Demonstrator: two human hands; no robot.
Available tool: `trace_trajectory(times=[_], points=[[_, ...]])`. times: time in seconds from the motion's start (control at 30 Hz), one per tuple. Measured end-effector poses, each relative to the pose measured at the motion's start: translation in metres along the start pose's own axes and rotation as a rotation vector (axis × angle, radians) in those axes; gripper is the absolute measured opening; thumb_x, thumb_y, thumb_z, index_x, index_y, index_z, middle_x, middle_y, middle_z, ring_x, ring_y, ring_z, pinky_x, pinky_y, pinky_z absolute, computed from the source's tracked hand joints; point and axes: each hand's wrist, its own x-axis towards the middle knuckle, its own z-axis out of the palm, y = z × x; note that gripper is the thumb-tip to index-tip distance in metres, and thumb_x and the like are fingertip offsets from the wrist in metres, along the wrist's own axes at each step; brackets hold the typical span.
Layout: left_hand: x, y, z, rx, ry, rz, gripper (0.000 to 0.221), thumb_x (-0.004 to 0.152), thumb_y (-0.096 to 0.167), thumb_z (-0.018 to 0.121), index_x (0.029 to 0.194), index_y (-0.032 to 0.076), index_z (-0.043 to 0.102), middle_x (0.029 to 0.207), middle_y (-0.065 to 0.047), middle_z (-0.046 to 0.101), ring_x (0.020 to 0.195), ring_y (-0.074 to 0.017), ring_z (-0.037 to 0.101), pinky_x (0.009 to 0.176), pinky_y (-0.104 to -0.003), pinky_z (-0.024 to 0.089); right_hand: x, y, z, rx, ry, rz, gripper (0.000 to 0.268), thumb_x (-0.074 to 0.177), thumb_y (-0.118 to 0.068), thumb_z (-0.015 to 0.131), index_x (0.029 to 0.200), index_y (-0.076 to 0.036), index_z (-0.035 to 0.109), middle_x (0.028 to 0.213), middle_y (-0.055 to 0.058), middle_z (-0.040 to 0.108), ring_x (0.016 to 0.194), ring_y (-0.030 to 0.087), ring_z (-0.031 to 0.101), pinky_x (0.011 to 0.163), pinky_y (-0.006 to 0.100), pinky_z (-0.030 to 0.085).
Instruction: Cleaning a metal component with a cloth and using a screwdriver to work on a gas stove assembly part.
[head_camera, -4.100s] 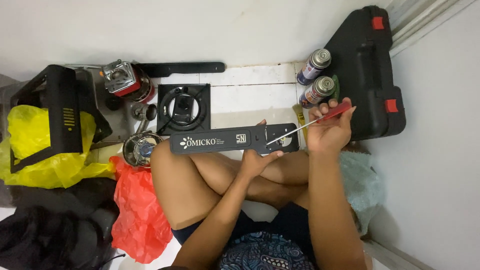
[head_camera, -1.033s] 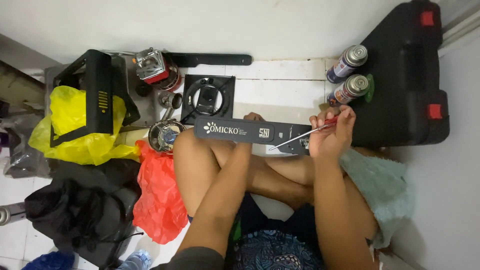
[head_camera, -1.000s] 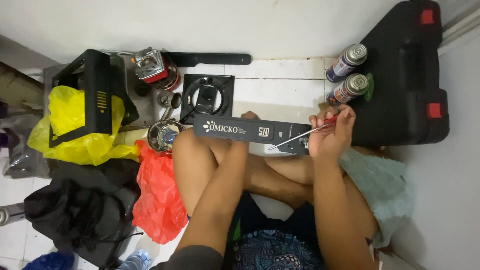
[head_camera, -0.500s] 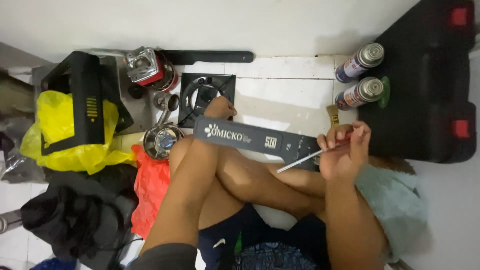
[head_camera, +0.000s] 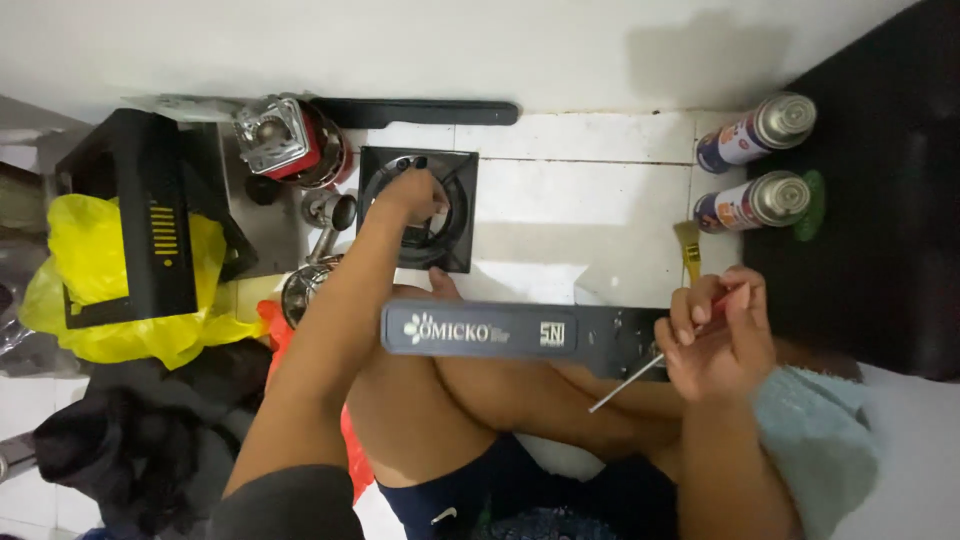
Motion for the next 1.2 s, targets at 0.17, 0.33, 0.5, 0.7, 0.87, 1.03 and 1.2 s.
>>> trace_trajectory(times=[0.17,0.33,0.5,0.7,0.87,1.03,1.2], points=[[0.012,-0.005,0.005,0.045,-0.063,0.034,0.022,0.091,0.018,0.071,0.109,0.008,0.078,0.108,-0.019,0.076,0.105,-0.0384,0.071,0.092,-0.052,0.057,-0.006,0.009,-0.002,0.054,-0.114,0.038,0.016,0.114,-0.026,0.040,0.119,-0.014,0.049,0.072,0.005,0.047,0.055,0.018,0.053,0.037,0.028,0.053],[0.006,0.031,0.001,0.176,-0.068,0.112,0.018,0.088,0.012,0.073,0.103,0.008,0.080,0.103,-0.017,0.077,0.102,-0.0392,0.072,0.089,-0.053,0.058,-0.003,0.007,-0.004,0.024,-0.152,0.041,0.018,0.114,-0.026,0.037,0.120,-0.014,0.048,0.073,0.006,0.048,0.058,0.017,0.054,0.037,0.027,0.053],[0.025,0.026,0.027,0.259,-0.025,0.173,0.010,0.082,0.007,0.076,0.091,0.007,0.080,0.093,-0.018,0.077,0.091,-0.0403,0.074,0.083,-0.055,0.060,0.004,0.005,-0.004,0.033,-0.185,0.024,0.018,0.114,-0.027,0.038,0.122,-0.014,0.049,0.073,0.005,0.049,0.058,0.016,0.055,0.037,0.027,0.054],[0.027,0.017,0.032,0.307,-0.032,0.168,0.014,0.082,0.004,0.074,0.095,-0.001,0.076,0.093,-0.023,0.076,0.091,-0.0396,0.074,0.082,-0.055,0.061,0.001,0.003,0.001,0.004,-0.181,0.028,0.018,0.114,-0.027,0.038,0.120,-0.015,0.050,0.073,0.004,0.049,0.057,0.015,0.055,0.037,0.025,0.054],[0.024,0.016,0.031,0.245,-0.035,0.095,0.026,0.082,0.010,0.077,0.104,-0.005,0.075,0.101,-0.028,0.073,0.097,-0.0427,0.073,0.083,-0.057,0.059,0.002,0.004,0.004,0.027,-0.169,0.028,0.017,0.114,-0.027,0.039,0.120,-0.016,0.049,0.074,0.004,0.048,0.059,0.015,0.054,0.037,0.025,0.053],[-0.008,0.021,-0.002,0.030,0.021,0.134,0.020,0.088,0.015,0.071,0.103,0.003,0.078,0.100,-0.021,0.076,0.095,-0.0371,0.074,0.085,-0.049,0.059,0.002,0.005,0.005,0.027,-0.167,0.013,0.017,0.115,-0.026,0.038,0.120,-0.015,0.050,0.074,0.004,0.048,0.058,0.015,0.053,0.035,0.024,0.050],[-0.112,0.029,-0.060,-0.594,0.232,0.342,0.022,0.095,0.009,0.060,0.107,-0.004,0.074,0.099,-0.026,0.074,0.087,-0.0328,0.073,0.085,-0.044,0.055,0.003,0.005,0.004,0.074,-0.176,-0.003,0.017,0.115,-0.025,0.040,0.119,-0.015,0.052,0.074,0.005,0.050,0.059,0.016,0.053,0.036,0.023,0.048]])
